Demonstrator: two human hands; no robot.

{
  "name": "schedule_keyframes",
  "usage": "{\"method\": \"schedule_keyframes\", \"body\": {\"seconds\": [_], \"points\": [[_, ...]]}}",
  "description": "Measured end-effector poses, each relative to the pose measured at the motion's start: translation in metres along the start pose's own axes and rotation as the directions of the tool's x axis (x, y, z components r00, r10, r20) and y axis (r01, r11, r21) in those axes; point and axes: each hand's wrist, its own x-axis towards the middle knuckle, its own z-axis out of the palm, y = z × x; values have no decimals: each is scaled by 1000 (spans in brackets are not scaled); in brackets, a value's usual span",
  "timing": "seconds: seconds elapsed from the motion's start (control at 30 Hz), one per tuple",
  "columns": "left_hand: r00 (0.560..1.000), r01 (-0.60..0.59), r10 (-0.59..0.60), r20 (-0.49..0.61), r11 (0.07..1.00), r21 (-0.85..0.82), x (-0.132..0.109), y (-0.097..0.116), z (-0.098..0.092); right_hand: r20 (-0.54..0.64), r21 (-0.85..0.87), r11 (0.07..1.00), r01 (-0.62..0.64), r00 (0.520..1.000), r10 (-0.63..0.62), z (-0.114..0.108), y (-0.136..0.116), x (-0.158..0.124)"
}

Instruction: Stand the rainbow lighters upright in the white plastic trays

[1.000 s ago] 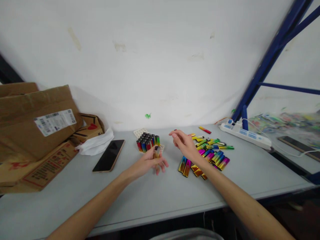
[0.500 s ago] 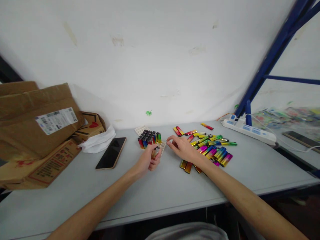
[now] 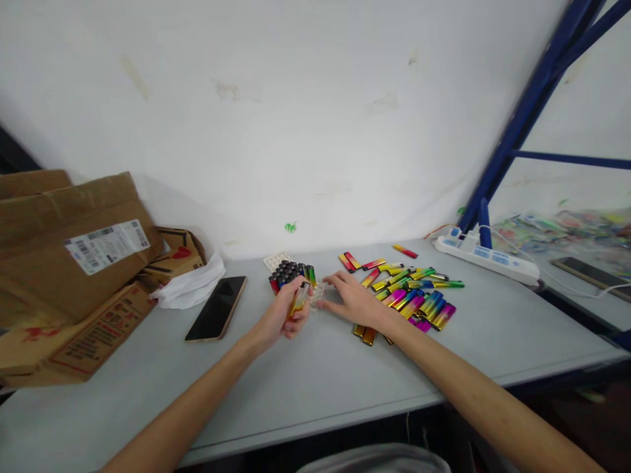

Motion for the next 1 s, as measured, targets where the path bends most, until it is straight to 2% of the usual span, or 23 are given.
{"method": "schedule_keyframes", "body": {"seconds": [0.1,0.2,0.27,0.33,0.37,0.43,0.5,0.57,0.67,0.87,1.0], "points": [[984,-179,178,13,982,54,-5,11,-3,35,-49,998,-26,999,28,9,-3,1],[934,-352,357,-24,927,130,-8,23,-8,56,-112,991,-80,995,87,14,-10,5],[876,-449,477,-65,858,251,-8,30,-12,62,-122,985,-119,990,127,14,-14,7],[796,-520,598,-93,754,401,-8,35,-15,60,-107,984,-141,987,148,13,-18,9],[758,-537,646,-92,698,474,-7,37,-17,56,-98,985,-144,987,150,12,-19,9],[711,-524,701,-58,583,621,-3,36,-22,51,-88,986,-143,988,147,11,-20,10],[702,-473,712,15,450,757,2,32,-29,58,-91,987,-134,989,139,10,-19,9],[712,-424,696,93,320,847,8,26,-36,74,-95,989,-115,990,123,9,-18,8],[727,-391,667,165,204,897,16,17,-42,82,-91,992,-89,992,96,8,-16,7],[693,-374,686,223,77,924,22,9,-42,88,-117,991,-61,994,71,8,-14,5],[731,-334,646,219,59,941,21,13,-45,73,-114,993,-44,996,52,9,-13,5]]}}
